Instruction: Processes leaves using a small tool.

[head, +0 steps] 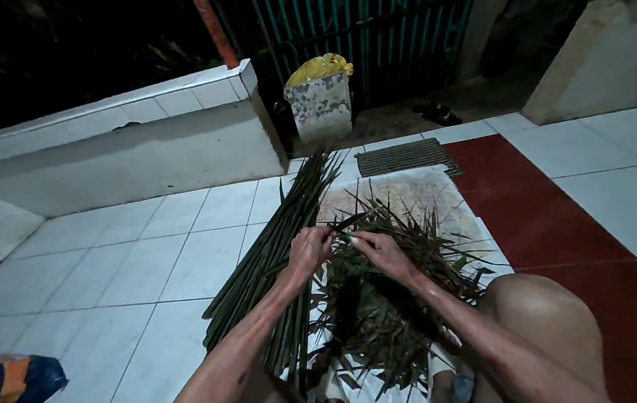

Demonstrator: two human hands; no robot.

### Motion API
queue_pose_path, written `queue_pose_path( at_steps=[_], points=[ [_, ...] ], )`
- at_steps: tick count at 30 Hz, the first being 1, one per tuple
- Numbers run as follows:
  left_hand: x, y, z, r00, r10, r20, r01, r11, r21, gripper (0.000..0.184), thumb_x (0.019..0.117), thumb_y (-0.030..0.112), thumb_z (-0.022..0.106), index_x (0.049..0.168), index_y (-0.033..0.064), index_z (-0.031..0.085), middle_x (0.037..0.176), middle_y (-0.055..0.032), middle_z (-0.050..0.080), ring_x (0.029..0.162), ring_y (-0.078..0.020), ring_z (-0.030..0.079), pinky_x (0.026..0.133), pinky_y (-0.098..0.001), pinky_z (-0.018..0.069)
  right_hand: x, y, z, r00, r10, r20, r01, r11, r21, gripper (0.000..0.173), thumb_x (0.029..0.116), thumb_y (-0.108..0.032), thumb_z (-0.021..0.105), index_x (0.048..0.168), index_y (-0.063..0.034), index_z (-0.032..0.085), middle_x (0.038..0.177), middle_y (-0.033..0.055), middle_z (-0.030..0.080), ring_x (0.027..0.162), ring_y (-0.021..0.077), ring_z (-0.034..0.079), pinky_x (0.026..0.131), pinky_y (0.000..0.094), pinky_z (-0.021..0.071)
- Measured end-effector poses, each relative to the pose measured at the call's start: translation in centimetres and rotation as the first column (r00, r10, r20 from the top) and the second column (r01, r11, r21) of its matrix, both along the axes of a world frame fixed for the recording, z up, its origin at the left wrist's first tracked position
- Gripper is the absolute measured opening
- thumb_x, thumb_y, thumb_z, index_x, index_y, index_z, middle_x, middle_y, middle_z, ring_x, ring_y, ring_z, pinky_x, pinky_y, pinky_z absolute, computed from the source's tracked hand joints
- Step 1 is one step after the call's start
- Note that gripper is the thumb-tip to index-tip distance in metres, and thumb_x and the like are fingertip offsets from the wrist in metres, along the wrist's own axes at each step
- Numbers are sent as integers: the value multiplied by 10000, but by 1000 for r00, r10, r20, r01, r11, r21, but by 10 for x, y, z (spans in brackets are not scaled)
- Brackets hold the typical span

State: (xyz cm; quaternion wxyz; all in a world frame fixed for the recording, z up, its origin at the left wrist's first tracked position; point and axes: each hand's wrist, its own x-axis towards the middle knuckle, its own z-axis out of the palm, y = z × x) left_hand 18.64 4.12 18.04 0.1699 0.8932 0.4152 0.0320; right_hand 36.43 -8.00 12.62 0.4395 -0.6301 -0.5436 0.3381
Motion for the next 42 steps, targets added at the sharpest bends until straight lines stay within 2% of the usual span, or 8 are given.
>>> queue_pose_path(
  at_steps=[4,13,16,22,26,32,38,42],
  points=[
    [1,-6,-2,1000,-4,-12,5,997,80,310,1055,318,507,1093,133,752,1031,-116,748,1006,-316,716,859,-562,550,-1,0,3,997,-41,59,42,999,-21,438,1073,-454,469,1317,-175,703,1064,58,740,929,157,686,880,403,549],
    [8,-18,-5,1000,-2,-20,6,972,234,313,1060,278,483,1088,117,750,1036,-123,751,958,-334,730,793,-558,567,-6,4,7,983,-144,114,153,986,-72,448,1074,-471,449,1328,-202,701,1053,58,741,937,196,694,891,459,546],
    [9,-23,-3,999,-21,-45,32,961,273,303,1065,253,482,1105,112,747,1045,-128,747,930,-339,733,767,-548,572,-4,5,7,976,-166,137,180,979,-94,442,1075,-463,453,1335,-204,699,1138,68,742,1064,223,688,967,497,520],
    [8,-29,-6,994,-93,-58,109,903,415,251,1048,194,515,1099,96,740,990,-125,738,835,-326,733,680,-498,585,2,4,4,954,-225,197,251,960,-123,442,1065,-494,457,1320,-233,706,1159,61,740,1097,246,684,966,538,517],
    [6,-31,-6,993,-94,-67,113,910,398,260,1057,200,497,1091,93,732,989,-127,733,828,-328,730,674,-503,579,13,1,-4,939,-262,223,293,948,-121,460,1059,-503,478,1341,-210,693,1216,88,729,1148,287,676,992,581,506],
    [3,-34,-3,992,-84,-95,111,938,329,283,1060,207,477,1107,95,733,1030,-135,735,860,-337,729,707,-513,578,27,-1,-21,936,-295,194,323,937,-132,419,1060,-496,481,1340,-266,693,1214,54,730,1141,262,674,988,573,504],
    [-6,-26,7,993,-45,-106,74,956,284,293,1065,231,485,1162,113,735,1091,-140,735,922,-354,726,766,-553,570,62,-7,-31,832,-491,257,539,826,-166,414,1079,-411,489,1332,-145,681,1157,192,715,1081,400,670,928,654,491],
    [-10,-22,2,997,-46,-56,64,926,373,263,1045,212,522,1151,134,749,1007,-128,733,870,-342,725,693,-528,569,59,-9,-23,865,-478,155,489,871,-46,397,1084,-368,504,1306,-93,685,1086,190,718,994,353,683,897,604,515]
  ],
)
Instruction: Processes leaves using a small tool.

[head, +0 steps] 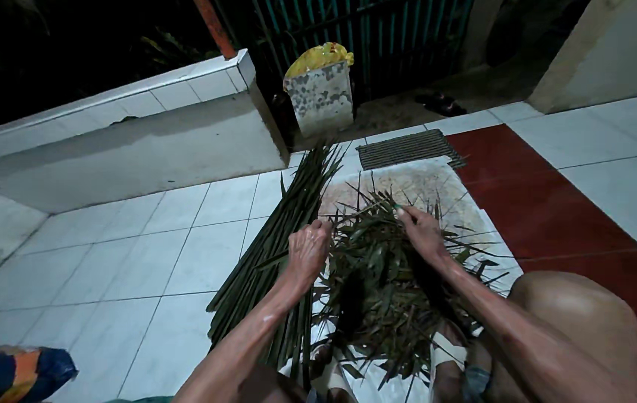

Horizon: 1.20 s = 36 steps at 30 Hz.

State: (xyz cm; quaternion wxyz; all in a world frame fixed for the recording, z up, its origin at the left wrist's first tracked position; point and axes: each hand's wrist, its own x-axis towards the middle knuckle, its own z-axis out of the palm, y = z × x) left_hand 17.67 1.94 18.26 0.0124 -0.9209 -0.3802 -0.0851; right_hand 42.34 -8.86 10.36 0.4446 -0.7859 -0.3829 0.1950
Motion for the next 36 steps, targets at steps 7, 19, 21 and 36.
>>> queue_pose_path(
  at_steps=[7,19,21,36],
  points=[
    [9,0,-9,996,-67,51,55,978,200,210,1004,173,574,1067,127,769,932,-98,729,814,-312,723,581,-469,553,-40,5,20,928,360,-100,-356,933,53,423,1072,-421,495,1330,-144,684,1073,92,728,913,191,689,867,434,561],
    [9,-1,-23,979,-203,3,179,870,459,177,962,99,625,1070,103,765,907,-85,717,801,-281,709,556,-408,541,-43,6,28,946,315,-73,-318,948,-19,422,1068,-451,502,1310,-176,710,1154,92,738,1085,245,688,979,530,519],
    [9,-2,-22,978,-207,-7,187,870,457,180,961,91,625,1076,106,762,923,-86,717,812,-282,710,563,-408,544,-43,6,28,951,302,-59,-304,952,-27,419,1067,-459,500,1302,-190,717,1130,82,743,1058,238,692,953,523,528],
    [2,18,-9,966,24,258,88,906,-415,296,1041,210,518,1209,104,738,1099,-98,734,1011,-225,699,936,-461,554,-49,2,24,924,377,-60,-372,925,75,432,1066,-456,500,1326,-176,702,1199,59,732,1097,172,685,996,447,530]
  ],
)
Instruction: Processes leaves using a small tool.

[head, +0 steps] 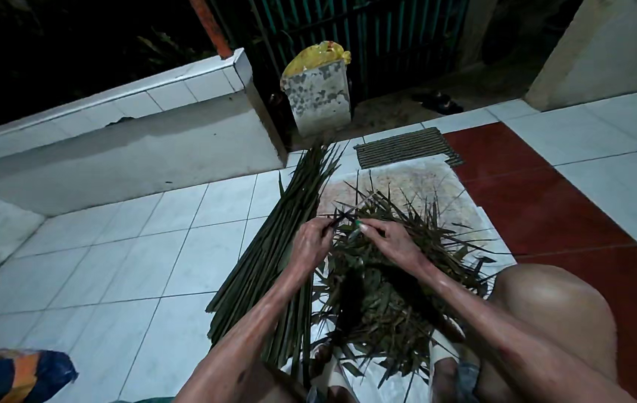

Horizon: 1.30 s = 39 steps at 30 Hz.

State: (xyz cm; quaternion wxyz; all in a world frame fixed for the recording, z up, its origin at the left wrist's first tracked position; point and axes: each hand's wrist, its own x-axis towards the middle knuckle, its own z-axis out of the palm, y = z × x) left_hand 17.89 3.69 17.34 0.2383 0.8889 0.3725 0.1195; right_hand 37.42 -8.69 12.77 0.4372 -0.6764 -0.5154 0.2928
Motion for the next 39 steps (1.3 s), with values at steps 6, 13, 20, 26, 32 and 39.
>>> queue_pose_path(
  at_steps=[6,13,20,26,32,39],
  points=[
    [0,6,-3,999,18,49,-11,990,-141,315,1071,314,506,1101,80,716,879,-67,716,799,-182,700,799,-430,589,-5,3,2,1000,2,-15,-1,999,35,411,1062,-446,520,1307,-178,713,1169,45,740,1060,154,692,970,435,543],
    [-1,2,-1,998,46,-37,-45,999,25,285,1041,241,531,1181,151,763,1001,-84,759,937,-248,722,874,-509,567,-6,1,8,999,40,3,-40,999,24,404,1065,-436,516,1292,-170,719,1139,53,744,1054,168,693,961,456,540],
    [8,-12,-11,997,20,-76,16,894,449,259,1023,168,552,1173,131,760,963,-109,760,819,-318,743,683,-526,593,-10,3,10,998,-55,31,55,998,-22,398,1060,-453,517,1307,-210,715,1130,58,748,1058,219,697,950,527,533],
    [13,-24,-10,986,43,-160,74,750,658,209,985,112,590,1135,87,734,905,-125,725,765,-325,720,550,-441,559,-13,4,14,990,-130,60,133,990,-38,384,1067,-462,498,1308,-257,715,1109,37,750,1024,216,696,919,525,535],
    [14,-31,-4,976,59,-208,105,709,697,244,961,54,594,1172,56,717,895,-137,704,771,-331,707,527,-420,539,-18,4,16,967,-206,148,215,975,-54,370,1060,-462,513,1316,-285,712,1137,40,754,1049,256,701,907,559,532],
    [13,-34,-4,971,63,-232,121,707,697,270,939,25,611,1191,49,707,911,-146,701,789,-341,703,541,-425,537,-20,5,14,951,-239,196,254,965,-57,362,1051,-485,522,1307,-317,714,1134,21,757,1045,250,705,895,563,535]
  ],
)
